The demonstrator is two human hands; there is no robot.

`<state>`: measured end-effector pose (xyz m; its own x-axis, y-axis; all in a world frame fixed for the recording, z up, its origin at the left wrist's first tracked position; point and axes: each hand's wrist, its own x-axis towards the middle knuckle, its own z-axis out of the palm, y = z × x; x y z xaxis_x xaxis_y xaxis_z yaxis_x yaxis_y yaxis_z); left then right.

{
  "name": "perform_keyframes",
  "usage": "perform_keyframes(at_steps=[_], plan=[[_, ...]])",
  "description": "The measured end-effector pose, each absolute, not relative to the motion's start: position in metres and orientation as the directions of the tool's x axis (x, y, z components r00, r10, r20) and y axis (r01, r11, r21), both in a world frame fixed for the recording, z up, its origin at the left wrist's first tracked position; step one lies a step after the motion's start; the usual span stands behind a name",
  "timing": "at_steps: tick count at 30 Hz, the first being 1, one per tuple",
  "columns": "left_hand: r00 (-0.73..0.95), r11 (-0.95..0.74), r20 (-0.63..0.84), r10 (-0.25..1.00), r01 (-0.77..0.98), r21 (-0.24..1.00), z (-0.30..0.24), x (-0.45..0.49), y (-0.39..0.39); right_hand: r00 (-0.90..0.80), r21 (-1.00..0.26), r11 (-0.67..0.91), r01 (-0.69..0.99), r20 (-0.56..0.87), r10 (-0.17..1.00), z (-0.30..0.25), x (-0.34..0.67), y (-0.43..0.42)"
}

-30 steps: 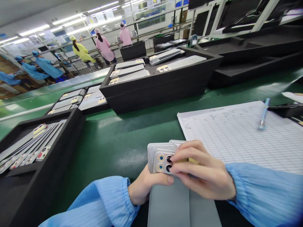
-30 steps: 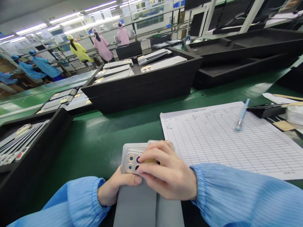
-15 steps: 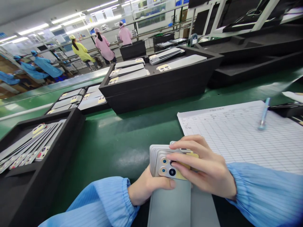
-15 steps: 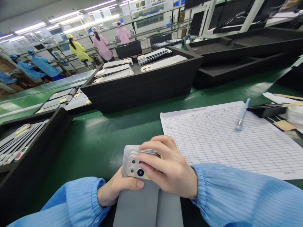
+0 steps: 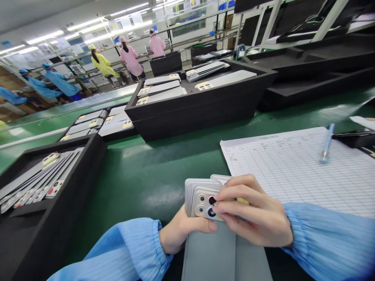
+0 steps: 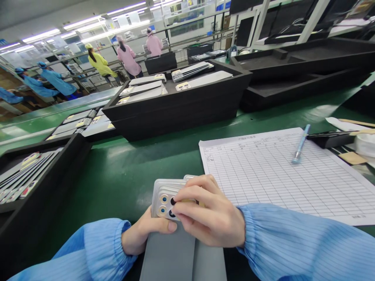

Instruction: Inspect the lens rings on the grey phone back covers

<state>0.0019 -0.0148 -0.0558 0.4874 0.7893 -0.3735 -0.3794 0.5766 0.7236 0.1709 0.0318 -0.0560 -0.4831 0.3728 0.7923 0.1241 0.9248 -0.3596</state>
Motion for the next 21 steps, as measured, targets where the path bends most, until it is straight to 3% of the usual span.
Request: perform_keyframes(at_steps=[5,21], plan=[[0.492,0.608,-0.393,0.777,-0.427,0.669,-0.0537,0.0023,-0.0159,-0.499,-0.330,0.938,0.106,0.799,0.337,-0.0575,0.1721,0.0304],[0.496,0.620,-0.406,0.768,-0.417,0.664,-0.0535,0.0020,-0.0145,-0.569,-0.307,0.945,0.114,0.759,0.315,-0.0598,0.1719,0.0327]])
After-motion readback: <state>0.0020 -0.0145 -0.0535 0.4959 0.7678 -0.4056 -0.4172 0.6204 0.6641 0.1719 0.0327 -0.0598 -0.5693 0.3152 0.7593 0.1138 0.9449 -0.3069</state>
